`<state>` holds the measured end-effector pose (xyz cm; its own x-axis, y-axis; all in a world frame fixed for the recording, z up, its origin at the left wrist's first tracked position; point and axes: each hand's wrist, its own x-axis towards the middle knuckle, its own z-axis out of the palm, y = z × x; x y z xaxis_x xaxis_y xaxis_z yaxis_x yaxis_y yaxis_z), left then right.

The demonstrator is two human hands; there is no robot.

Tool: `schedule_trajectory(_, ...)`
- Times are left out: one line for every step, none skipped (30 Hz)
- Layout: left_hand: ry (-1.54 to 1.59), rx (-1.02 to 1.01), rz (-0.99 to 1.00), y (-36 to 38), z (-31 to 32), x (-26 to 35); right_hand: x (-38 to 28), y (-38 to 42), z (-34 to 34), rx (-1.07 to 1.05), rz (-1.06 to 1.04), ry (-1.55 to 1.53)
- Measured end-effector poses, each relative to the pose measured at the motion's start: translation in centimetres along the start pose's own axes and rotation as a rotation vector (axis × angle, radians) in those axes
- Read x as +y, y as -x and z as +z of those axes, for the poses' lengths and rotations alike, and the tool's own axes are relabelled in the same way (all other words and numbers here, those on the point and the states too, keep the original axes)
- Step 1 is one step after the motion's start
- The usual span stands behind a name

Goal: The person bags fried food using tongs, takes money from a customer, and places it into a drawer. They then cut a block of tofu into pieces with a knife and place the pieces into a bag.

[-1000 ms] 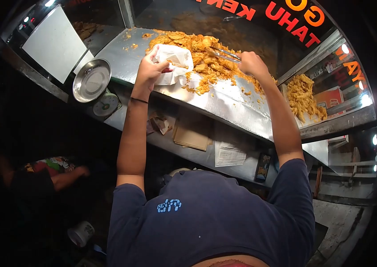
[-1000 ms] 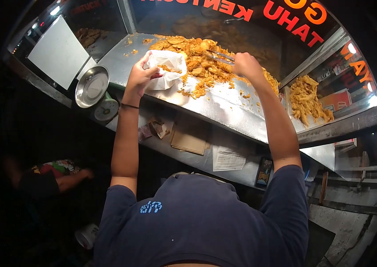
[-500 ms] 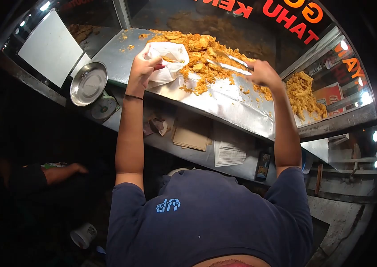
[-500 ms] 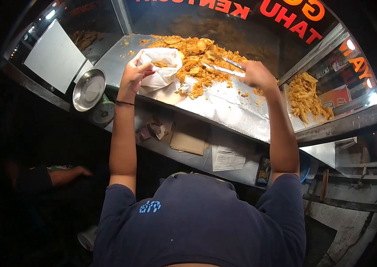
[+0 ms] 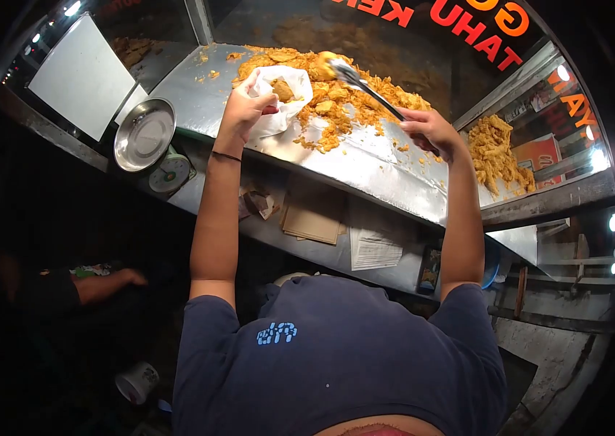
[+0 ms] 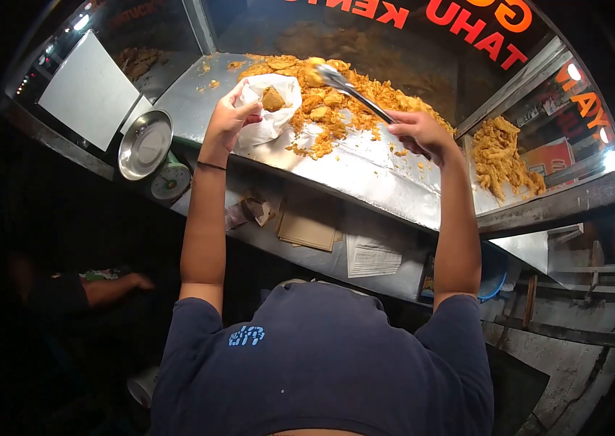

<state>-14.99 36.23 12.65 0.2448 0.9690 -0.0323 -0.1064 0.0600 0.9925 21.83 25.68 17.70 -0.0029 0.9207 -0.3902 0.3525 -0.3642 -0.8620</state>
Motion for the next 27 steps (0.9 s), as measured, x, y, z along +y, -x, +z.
schedule_trajectory(-0.002, -0.007, -0.002, 0.0, 0.1, 0.0, -1.0, 0.2, 1.0, -0.094, -0.027, -0.043)
schedule_trajectory(0.007, 0.003, 0.0, 0.0, 0.1, 0.1, -1.7, 0.2, 1.7, -0.186, -0.055, -0.086)
schedule_trajectory(0.016, 0.015, 0.003, -0.1, 0.1, 0.2, -2.1, -0.1, 1.9, -0.226, -0.125, -0.025)
schedule_trajectory(0.013, 0.009, 0.003, 0.0, -0.1, 0.2, -2.1, -0.6, 1.5, -0.222, -0.125, -0.029)
schedule_trajectory(0.032, 0.032, 0.022, 0.3, -0.5, 0.3, -2.1, -1.4, 0.9, -0.127, -0.194, 0.176)
schedule_trajectory(0.053, 0.055, 0.04, 0.5, -0.9, 0.3, -2.0, -2.4, 0.3, -0.032, -0.26, 0.382)
schedule_trajectory(0.062, 0.063, 0.053, 0.7, -1.2, 0.2, -1.1, -3.8, -0.3, 0.149, -0.396, 0.741)
schedule_trajectory(0.062, 0.061, 0.055, 0.9, -1.5, 0.3, -1.7, -3.7, 0.1, 0.151, -0.397, 0.741)
schedule_trajectory(0.049, 0.057, 0.062, 1.2, -1.9, 0.4, -2.4, -3.7, 0.8, 0.204, -0.271, 0.938)
schedule_trajectory(0.034, 0.053, 0.069, 1.4, -2.0, 0.3, -2.8, -3.6, 1.3, 0.254, -0.139, 1.13)
schedule_trajectory(0.03, 0.052, 0.07, 1.6, -2.0, 0.5, -2.1, -4.5, 1.6, 0.269, -0.169, 1.187)
schedule_trajectory(0.028, 0.052, 0.071, 1.9, -1.9, 0.6, -1.2, -5.4, 1.7, 0.27, -0.17, 1.186)
schedule_trajectory(0.015, 0.053, 0.073, 2.2, -1.8, 0.7, -0.4, -6.3, 1.8, 0.285, -0.179, 1.215)
schedule_trajectory(0.003, 0.054, 0.076, 2.3, -1.7, 0.7, -0.3, -6.6, 2.0, 0.299, -0.19, 1.244)
schedule_trajectory(0.003, 0.058, 0.077, 2.3, -1.8, 0.7, -0.2, -6.7, 1.9, 0.297, -0.194, 1.245)
schedule_trajectory(0.012, 0.056, 0.071, 2.3, -1.8, 0.6, 0.1, -6.7, 1.8, 0.287, -0.188, 1.218)
schedule_trajectory(0.022, 0.055, 0.064, 2.3, -1.9, 0.4, 0.2, -6.7, 1.6, 0.277, -0.182, 1.191)
schedule_trajectory(0.023, 0.059, 0.062, 2.2, -1.9, 0.3, 0.6, -6.9, 1.0, 0.272, -0.184, 1.192)
schedule_trajectory(0.032, 0.045, 0.066, 2.1, -1.9, 0.2, 1.1, -7.2, 0.2, 0.244, -0.229, 1.122)
schedule_trajectory(0.041, 0.032, 0.072, 2.0, -1.8, 0.1, 1.0, -7.1, -0.3, 0.217, -0.274, 1.051)
schedule_trajectory(0.041, 0.035, 0.072, 1.9, -1.6, 0.1, 1.0, -6.9, -0.9, 0.215, -0.276, 1.053)
schedule_trajectory(0.042, 0.039, 0.066, 1.7, -1.3, 0.0, 1.0, -6.5, -1.5, 0.138, -0.192, 0.695)
schedule_trajectory(0.041, 0.044, 0.061, 1.5, -1.3, 0.1, 0.4, -5.9, -1.7, 0.06, -0.109, 0.338)
schedule_trajectory(0.039, 0.046, 0.062, 1.5, -1.3, 0.4, -0.5, -5.1, -1.3, 0.058, -0.111, 0.337)
schedule_trajectory(0.033, 0.046, 0.053, 1.5, -1.3, 0.6, -1.3, -4.4, -0.5, -0.037, -0.112, 0.138)
schedule_trajectory(0.027, 0.043, 0.042, 1.4, -1.1, 0.7, -2.2, -3.6, 0.4, -0.13, -0.112, -0.062)
schedule_trajectory(0.025, 0.038, 0.041, 1.3, -1.4, 0.5, -3.1, -3.3, 1.8, -0.203, -0.114, -0.096)
